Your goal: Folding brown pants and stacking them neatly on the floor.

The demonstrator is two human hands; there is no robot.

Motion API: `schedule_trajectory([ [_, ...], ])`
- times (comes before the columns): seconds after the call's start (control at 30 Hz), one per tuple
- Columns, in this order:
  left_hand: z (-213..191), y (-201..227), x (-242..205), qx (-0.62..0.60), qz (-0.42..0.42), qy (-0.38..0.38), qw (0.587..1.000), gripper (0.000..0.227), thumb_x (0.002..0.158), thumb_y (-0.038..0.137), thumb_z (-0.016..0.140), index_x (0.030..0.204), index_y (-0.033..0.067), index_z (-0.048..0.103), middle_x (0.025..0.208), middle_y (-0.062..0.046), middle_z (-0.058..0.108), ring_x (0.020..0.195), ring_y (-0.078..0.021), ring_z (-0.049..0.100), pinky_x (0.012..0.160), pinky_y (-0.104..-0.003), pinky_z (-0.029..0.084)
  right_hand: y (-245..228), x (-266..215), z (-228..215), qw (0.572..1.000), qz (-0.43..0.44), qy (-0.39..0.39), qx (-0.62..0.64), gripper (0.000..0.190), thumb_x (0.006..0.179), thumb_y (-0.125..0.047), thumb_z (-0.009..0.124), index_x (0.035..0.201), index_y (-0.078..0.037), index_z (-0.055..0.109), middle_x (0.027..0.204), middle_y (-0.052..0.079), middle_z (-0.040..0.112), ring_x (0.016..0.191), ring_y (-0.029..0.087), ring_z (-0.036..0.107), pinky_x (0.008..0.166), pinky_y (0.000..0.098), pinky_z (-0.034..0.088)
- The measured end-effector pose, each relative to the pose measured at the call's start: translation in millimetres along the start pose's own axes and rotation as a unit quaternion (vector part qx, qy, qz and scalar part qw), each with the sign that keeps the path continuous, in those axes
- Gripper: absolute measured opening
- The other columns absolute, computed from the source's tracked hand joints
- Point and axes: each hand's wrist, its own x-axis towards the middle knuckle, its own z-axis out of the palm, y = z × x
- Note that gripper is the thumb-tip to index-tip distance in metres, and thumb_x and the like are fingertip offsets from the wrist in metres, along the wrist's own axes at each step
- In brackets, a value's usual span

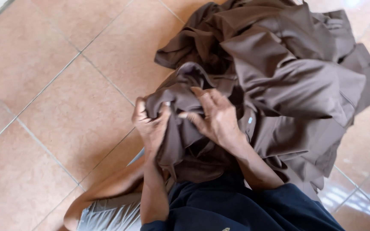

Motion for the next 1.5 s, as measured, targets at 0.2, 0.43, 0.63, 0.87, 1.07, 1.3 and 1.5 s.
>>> schedule_trajectory([
  [0.2, -52.8, -111.7, -33.0, -0.044, -0.059, 0.076, 0.994, 0.030, 0.079, 0.004, 0.078, 0.075, 0.0127, 0.050, 0.059, 0.002, 0.045, 0.059, -0.0075, 0.043, 0.053, -0.026, 0.037, 3.1, -32.2, 6.3, 0.967, -0.159, -0.200, 0.017, 0.096, 0.079, -0.068, 0.069, 0.153, -0.009, 0.052, 0.130, 0.022, 0.062, 0.122, 0.040, 0.062, 0.108, 0.0481, 0.045],
  [0.43, -64.4, -119.1, -40.2, -0.050, -0.065, 0.073, 0.994, 0.030, 0.081, 0.002, 0.076, 0.080, 0.0095, 0.048, 0.060, -0.001, 0.044, 0.063, -0.0089, 0.043, 0.055, -0.026, 0.040, 36.8, -75.1, -36.0, 0.920, -0.115, -0.355, -0.121, 0.124, 0.057, -0.084, 0.073, 0.159, -0.021, 0.042, 0.160, 0.025, 0.038, 0.147, 0.046, 0.035, 0.115, 0.0579, 0.031],
  [0.63, -106.6, -107.3, -33.4, -0.026, -0.033, 0.137, 0.990, 0.026, 0.075, -0.001, 0.081, 0.086, 0.0109, 0.061, 0.066, -0.004, 0.054, 0.060, -0.0097, 0.048, 0.055, -0.026, 0.042, 29.8, -92.1, 21.9, 0.929, -0.194, -0.271, -0.162, 0.105, 0.047, -0.058, 0.089, 0.139, -0.019, 0.059, 0.126, 0.014, 0.059, 0.117, 0.036, 0.059, 0.096, 0.0483, 0.047],
  [0.87, -271.4, -123.2, -92.4, 0.216, 0.073, 0.284, 0.931, 0.024, 0.083, -0.004, 0.080, 0.105, -0.0005, 0.071, 0.102, -0.024, 0.074, 0.095, -0.0289, 0.069, 0.090, -0.045, 0.056, -54.7, -80.9, 153.8, 0.934, -0.310, -0.168, 0.059, 0.039, 0.067, -0.029, 0.082, 0.101, -0.019, 0.068, 0.087, 0.004, 0.056, 0.077, 0.027, 0.060, 0.068, 0.0398, 0.048],
  [1.07, -341.4, -42.1, -110.7, 0.150, 0.179, 0.446, 0.864, 0.035, 0.106, 0.034, 0.071, 0.095, 0.0160, 0.044, 0.090, 0.004, 0.040, 0.080, -0.0119, 0.035, 0.088, -0.029, 0.039, -214.2, -13.8, 151.2, 0.906, -0.374, -0.104, 0.166, 0.021, 0.083, 0.000, 0.072, 0.100, -0.008, 0.066, 0.099, 0.007, 0.059, 0.088, 0.022, 0.056, 0.080, 0.0349, 0.045],
  [1.3, -273.0, -236.7, -69.2, 0.298, -0.019, 0.523, 0.798, 0.034, 0.093, 0.007, 0.076, 0.112, -0.0162, 0.061, 0.105, -0.041, 0.065, 0.110, -0.0575, 0.062, 0.100, -0.062, 0.046, -140.1, -17.7, 309.9, 0.883, -0.417, -0.211, 0.050, 0.064, 0.069, -0.023, 0.093, 0.122, -0.009, 0.060, 0.112, 0.014, 0.063, 0.106, 0.036, 0.062, 0.085, 0.0483, 0.049],
  [1.5, -220.1, -254.6, -82.0, 0.201, -0.358, 0.106, 0.906, 0.132, 0.062, 0.080, 0.081, 0.157, 0.0057, 0.028, 0.162, -0.025, 0.031, 0.134, -0.0509, 0.051, 0.113, -0.060, 0.045, -45.2, -25.9, 207.5, 0.764, -0.254, -0.543, -0.239, 0.104, 0.074, -0.050, 0.084, 0.155, -0.003, 0.040, 0.153, 0.037, 0.042, 0.147, 0.052, 0.035, 0.112, 0.0747, 0.022],
])
